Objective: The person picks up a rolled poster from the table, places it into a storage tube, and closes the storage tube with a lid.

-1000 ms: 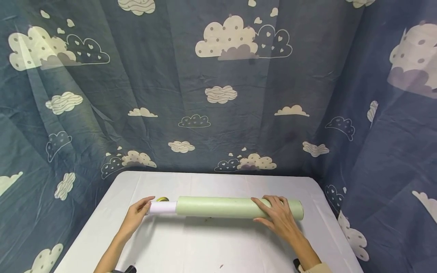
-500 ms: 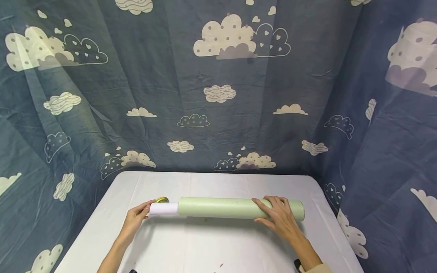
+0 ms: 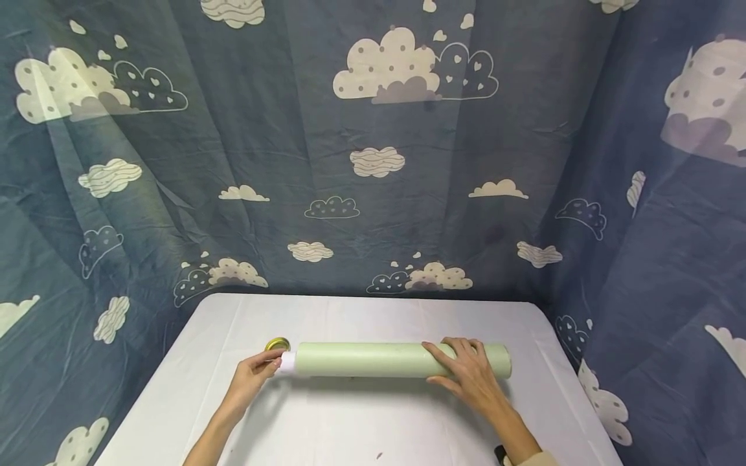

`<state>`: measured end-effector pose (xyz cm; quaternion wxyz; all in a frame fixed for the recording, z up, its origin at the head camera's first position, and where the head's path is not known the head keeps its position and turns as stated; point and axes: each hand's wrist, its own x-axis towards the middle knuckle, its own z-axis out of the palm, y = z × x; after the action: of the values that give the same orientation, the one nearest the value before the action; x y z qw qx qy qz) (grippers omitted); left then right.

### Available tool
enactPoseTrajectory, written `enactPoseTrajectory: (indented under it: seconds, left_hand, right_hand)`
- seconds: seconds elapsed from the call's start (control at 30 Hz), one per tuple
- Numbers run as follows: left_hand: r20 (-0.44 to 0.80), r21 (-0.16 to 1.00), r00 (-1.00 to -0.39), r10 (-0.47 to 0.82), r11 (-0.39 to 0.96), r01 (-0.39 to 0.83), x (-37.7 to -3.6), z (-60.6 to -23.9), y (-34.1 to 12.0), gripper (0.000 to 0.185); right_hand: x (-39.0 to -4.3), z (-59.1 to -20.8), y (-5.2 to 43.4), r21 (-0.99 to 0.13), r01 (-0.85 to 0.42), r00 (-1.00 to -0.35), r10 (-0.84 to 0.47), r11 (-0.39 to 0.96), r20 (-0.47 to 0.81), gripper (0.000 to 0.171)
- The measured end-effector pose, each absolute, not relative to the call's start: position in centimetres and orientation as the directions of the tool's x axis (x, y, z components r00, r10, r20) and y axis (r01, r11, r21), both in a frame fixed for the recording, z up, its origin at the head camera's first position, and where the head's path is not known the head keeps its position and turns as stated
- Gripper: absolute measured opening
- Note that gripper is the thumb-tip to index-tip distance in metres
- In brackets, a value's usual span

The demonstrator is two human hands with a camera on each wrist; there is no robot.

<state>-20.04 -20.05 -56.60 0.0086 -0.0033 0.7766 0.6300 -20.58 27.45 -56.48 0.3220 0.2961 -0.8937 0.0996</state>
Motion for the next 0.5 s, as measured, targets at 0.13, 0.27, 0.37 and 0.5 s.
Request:
enactPoseTrajectory:
  seconds: [0.13, 0.27, 0.37, 0.5]
  left_hand:
    - [-0.006, 0.977, -0.999, 0.034, 0.213, 0.002, -20.0, -56.6, -19.1, 0.033]
    - [0.012, 0.98, -0.999, 0.042, 0.2, 0.02, -20.0, -56.6, -18.1, 0.031]
    - [0.012, 0.98, -0.999, 0.04, 0.2, 0.02, -19.8, -56.7, -17.8, 0.031]
    - [-0.009, 0.978, -0.999, 0.042, 0.209, 0.0, -19.7, -57.0, -18.2, 0.03]
  right_hand:
    - [-20.5, -56.6, 27.0, 0.004, -0.594, -0.622, -0.463, 0.804, 0.632, 0.071]
    - [-20.4, -56.7, 26.4, 0.001, -0.602, -0.618, -0.466, 0.799, 0.633, 0.069]
    - [-20.5, -56.8, 26.2, -0.002, -0.606, -0.616, -0.467, 0.796, 0.634, 0.07]
    - [-20.4, -57.1, 26.2, -0.011, -0.601, -0.622, -0.459, 0.799, 0.634, 0.074]
